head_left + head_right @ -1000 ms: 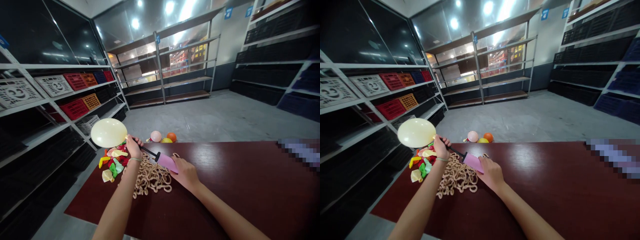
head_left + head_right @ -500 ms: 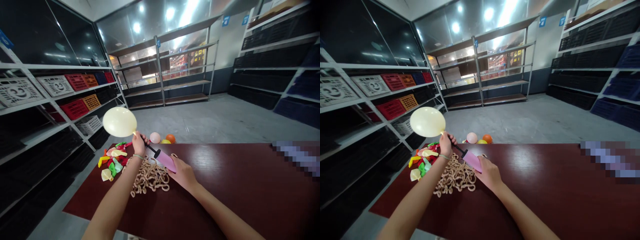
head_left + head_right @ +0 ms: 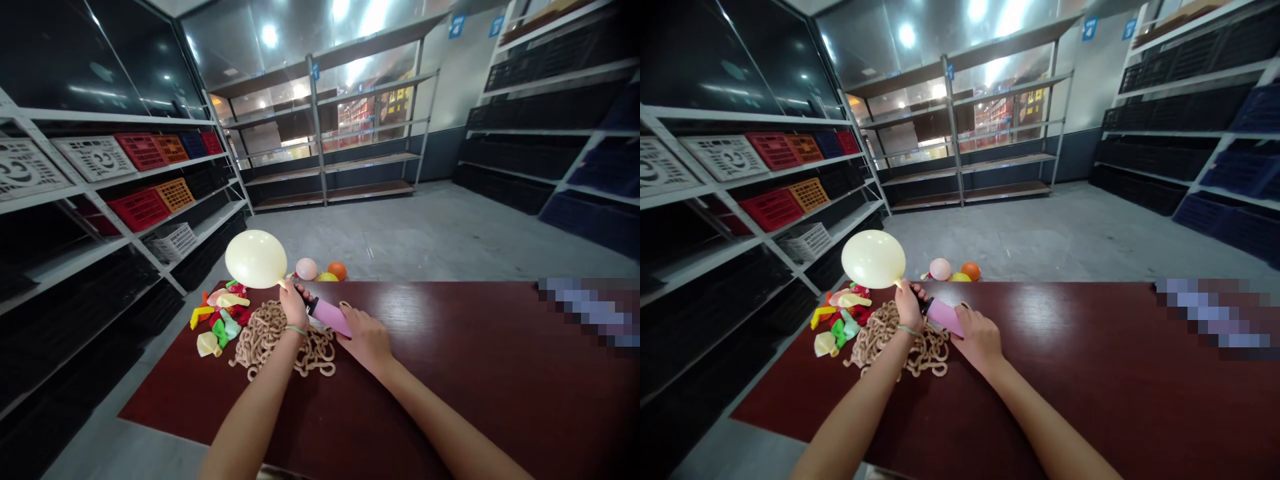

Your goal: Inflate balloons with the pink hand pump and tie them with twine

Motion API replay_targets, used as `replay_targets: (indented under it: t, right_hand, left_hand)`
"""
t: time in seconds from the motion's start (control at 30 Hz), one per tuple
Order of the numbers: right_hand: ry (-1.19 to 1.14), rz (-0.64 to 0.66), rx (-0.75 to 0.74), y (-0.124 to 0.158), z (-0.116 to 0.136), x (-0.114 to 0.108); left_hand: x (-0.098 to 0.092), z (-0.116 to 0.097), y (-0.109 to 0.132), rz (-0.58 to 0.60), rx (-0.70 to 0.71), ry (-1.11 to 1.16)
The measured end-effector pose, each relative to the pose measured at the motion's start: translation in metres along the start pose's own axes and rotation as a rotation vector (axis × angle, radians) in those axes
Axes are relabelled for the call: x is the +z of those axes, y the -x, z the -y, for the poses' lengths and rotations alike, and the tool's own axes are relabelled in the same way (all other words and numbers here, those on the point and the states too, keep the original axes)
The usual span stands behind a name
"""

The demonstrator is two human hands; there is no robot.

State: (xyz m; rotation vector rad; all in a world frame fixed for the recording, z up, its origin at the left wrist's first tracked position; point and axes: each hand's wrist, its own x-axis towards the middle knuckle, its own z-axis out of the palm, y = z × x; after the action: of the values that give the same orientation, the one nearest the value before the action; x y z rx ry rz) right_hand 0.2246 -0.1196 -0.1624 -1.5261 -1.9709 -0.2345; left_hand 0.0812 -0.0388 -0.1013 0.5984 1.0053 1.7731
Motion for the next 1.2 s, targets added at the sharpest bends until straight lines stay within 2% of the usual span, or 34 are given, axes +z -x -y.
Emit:
replay_targets:
  t: [0.07, 0.13, 0.27, 0.33, 0.43, 0.53, 0.63, 0.73, 0.83, 0.93, 1.07, 1.13, 1.2]
  right_hand:
    - [-0.023, 0.004, -0.038, 0.0, 0.001, 0.001]
    - [-0.076, 0.002, -0.053, 0.0, 0.002, 0.002]
    - [-0.222, -0.005, -0.062, -0.001, 0.002, 0.002]
    - [-0.266, -0.006, -0.068, -0.002, 0.002, 0.002]
    - [-0.222, -0.015, -0.036, -0.001, 0.002, 0.002]
    - [-0.076, -0.037, 0.013, 0.0, 0.001, 0.001]
    - [0.004, -0.041, 0.027, 0.001, -0.001, 0.0]
    - [-0.013, -0.05, 0.035, 0.002, -0.002, 0.0]
    - [-0.051, -0.03, -0.016, 0.002, 0.0, -0.001]
    - [-0.068, -0.008, -0.072, 0.001, 0.002, 0.0]
    - [-0.093, -0.013, -0.09, 0.001, 0.002, 0.002]
    - [-0.096, -0.005, -0.087, 0.001, 0.002, 0.003]
    - [-0.077, 0.006, -0.07, 0.0, 0.002, 0.003]
  left_hand:
    - [-0.003, -0.014, -0.008, 0.009, -0.026, 0.001]
    - [-0.003, -0.037, -0.021, 0.027, -0.011, -0.006]
    - [0.001, -0.088, -0.048, 0.055, 0.111, -0.023]
    - [0.004, -0.103, -0.058, 0.061, 0.164, -0.015]
    - [0.004, -0.097, -0.056, -0.007, 0.202, 0.024]
    - [0.004, -0.06, -0.031, -0.091, 0.195, 0.038]
    - [0.007, -0.021, 0.0, -0.045, 0.109, 0.028]
    - [0.011, -0.006, 0.016, 0.008, 0.083, 0.026]
    - [0.006, -0.019, 0.008, 0.037, 0.06, 0.015]
    - [-0.003, -0.045, -0.013, 0.026, 0.057, 0.033]
    - [-0.01, -0.08, -0.042, -0.014, 0.13, 0.042]
    - [-0.012, -0.089, -0.052, -0.033, 0.155, 0.057]
    - [-0.012, -0.088, -0.054, -0.071, 0.173, 0.08]
